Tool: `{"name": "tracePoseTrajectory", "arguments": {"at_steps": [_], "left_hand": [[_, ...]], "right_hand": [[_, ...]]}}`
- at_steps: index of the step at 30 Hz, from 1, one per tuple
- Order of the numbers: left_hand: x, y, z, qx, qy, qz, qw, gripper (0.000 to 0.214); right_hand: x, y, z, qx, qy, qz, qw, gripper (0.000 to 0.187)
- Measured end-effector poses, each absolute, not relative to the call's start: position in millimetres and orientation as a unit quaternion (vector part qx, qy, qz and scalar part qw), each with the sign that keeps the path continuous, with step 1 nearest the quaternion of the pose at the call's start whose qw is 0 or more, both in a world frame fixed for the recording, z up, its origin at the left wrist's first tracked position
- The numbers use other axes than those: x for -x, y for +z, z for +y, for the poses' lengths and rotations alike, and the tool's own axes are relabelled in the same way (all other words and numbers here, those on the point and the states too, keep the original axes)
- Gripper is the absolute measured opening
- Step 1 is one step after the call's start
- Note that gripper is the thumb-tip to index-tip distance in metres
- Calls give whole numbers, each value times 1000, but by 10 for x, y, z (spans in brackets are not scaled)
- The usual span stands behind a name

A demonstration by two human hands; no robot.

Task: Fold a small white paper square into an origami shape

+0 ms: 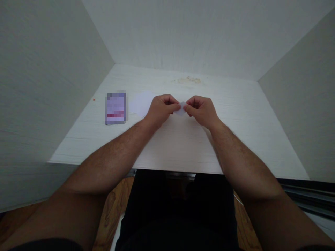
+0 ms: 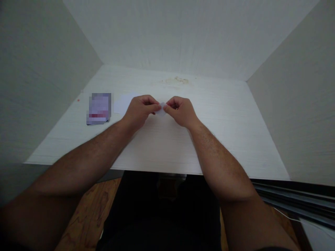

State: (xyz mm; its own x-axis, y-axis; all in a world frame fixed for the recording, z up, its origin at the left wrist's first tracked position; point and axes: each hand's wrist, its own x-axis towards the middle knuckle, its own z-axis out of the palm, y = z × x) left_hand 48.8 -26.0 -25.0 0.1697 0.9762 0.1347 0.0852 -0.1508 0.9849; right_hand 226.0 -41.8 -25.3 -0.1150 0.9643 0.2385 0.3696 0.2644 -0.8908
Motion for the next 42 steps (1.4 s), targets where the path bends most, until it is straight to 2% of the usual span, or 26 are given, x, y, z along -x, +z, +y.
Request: {"name": "tracePoseTrajectory", "arguments": {"at_steps": [5, 11, 16, 22, 27, 35, 42], "left_hand": [[-479, -277, -245, -566, 446, 426, 547, 10], [-482, -269, -275, -574, 428, 430, 550, 13], [-476, -272, -253, -565, 456, 436, 531, 13], [-484, -242, -294, -571, 404, 427, 573, 14], [-465, -206, -297, -516, 414, 424, 618, 17], [-443, -181, -287, -474, 420, 433, 641, 21], [-445, -211, -283, -495, 436, 432, 616, 24]], "right_hand": [[-2269, -257, -411, 507, 349, -654, 439, 17], [-2270, -270, -399, 512, 332, -651, 451, 15], [-2238, -254, -420, 501, 388, -628, 452, 16], [-2222, -200, -468, 481, 405, -626, 462, 26], [-2269, -217, -454, 412, 445, -635, 479, 19], [-2327, -237, -449, 428, 430, -670, 428, 15], [-2331, -196, -448, 447, 453, -643, 426, 16]]}}
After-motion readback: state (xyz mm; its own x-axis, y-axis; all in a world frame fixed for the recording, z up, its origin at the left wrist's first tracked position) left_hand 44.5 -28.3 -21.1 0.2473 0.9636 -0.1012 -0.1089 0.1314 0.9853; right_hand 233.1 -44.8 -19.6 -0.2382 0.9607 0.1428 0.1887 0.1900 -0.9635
